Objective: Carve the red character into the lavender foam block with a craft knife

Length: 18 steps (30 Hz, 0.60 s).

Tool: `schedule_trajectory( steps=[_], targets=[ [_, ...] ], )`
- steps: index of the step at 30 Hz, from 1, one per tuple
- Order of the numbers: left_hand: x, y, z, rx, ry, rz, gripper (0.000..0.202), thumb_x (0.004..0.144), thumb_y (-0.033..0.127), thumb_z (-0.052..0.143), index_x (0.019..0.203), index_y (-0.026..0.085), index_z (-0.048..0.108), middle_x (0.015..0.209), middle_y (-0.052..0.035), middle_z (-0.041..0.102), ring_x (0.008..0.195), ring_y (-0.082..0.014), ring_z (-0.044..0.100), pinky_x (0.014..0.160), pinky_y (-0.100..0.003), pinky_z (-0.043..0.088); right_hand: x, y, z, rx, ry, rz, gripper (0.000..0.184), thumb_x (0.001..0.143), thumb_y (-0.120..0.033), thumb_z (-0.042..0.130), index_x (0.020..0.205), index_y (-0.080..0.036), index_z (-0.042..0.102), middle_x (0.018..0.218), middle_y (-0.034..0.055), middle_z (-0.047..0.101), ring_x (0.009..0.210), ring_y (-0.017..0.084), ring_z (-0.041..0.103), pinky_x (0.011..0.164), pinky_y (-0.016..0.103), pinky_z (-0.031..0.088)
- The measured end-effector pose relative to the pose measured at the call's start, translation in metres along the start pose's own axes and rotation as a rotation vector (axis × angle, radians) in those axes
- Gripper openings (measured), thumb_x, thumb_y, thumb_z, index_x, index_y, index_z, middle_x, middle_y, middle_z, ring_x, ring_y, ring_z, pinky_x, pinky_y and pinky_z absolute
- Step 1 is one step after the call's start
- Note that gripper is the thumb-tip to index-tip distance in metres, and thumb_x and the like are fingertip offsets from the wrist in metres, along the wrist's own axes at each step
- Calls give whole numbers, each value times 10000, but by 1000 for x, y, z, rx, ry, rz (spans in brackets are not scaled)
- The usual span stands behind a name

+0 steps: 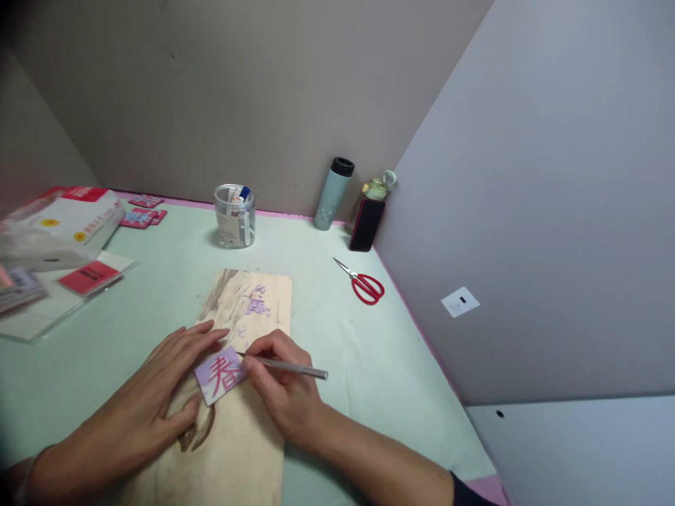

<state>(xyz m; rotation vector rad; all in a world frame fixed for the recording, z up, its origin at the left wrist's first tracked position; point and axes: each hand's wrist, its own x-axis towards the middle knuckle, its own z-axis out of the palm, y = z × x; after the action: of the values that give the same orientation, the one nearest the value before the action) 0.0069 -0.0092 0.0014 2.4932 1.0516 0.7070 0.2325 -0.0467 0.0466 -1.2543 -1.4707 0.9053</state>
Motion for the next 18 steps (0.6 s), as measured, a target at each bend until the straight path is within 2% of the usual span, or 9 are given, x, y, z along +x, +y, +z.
schedule_trajectory(
  steps=[4,8,11,18],
  targets=[
    [-3,1,3,12,-6,-29,770,922,338,605,1606,302,252,1609,-89,472,1518,-335,412,1261,-595,333,-6,-4,0,-80,9,-77,91,962,-255,633,881,-213,637,802,1,639,698,137,571,645,263,441],
    [-3,6,7,32,35,46,757,923,232,545,1611,287,234,1605,-77,488,1509,-302,435,1281,-564,305,-11,-19,-1,-153,61,-154,116,993,-237,602,879,-222,619,803,13,639,718,155,588,665,288,467],
    [-2,6,8,31,41,48,740,919,217,538,1600,277,256,1621,-80,471,1516,-298,427,1284,-555,303,-12,-27,2,-169,39,-169,134,1005,-259,601,882,-221,635,821,30,661,742,168,614,687,304,487],
    [-4,2,8,7,51,-11,719,932,323,605,1575,297,285,1540,-73,549,1476,-315,471,1277,-585,297,-6,-27,9,66,23,137,236,948,-381,682,814,-217,578,729,-10,593,675,145,547,641,265,468]
  ],
)
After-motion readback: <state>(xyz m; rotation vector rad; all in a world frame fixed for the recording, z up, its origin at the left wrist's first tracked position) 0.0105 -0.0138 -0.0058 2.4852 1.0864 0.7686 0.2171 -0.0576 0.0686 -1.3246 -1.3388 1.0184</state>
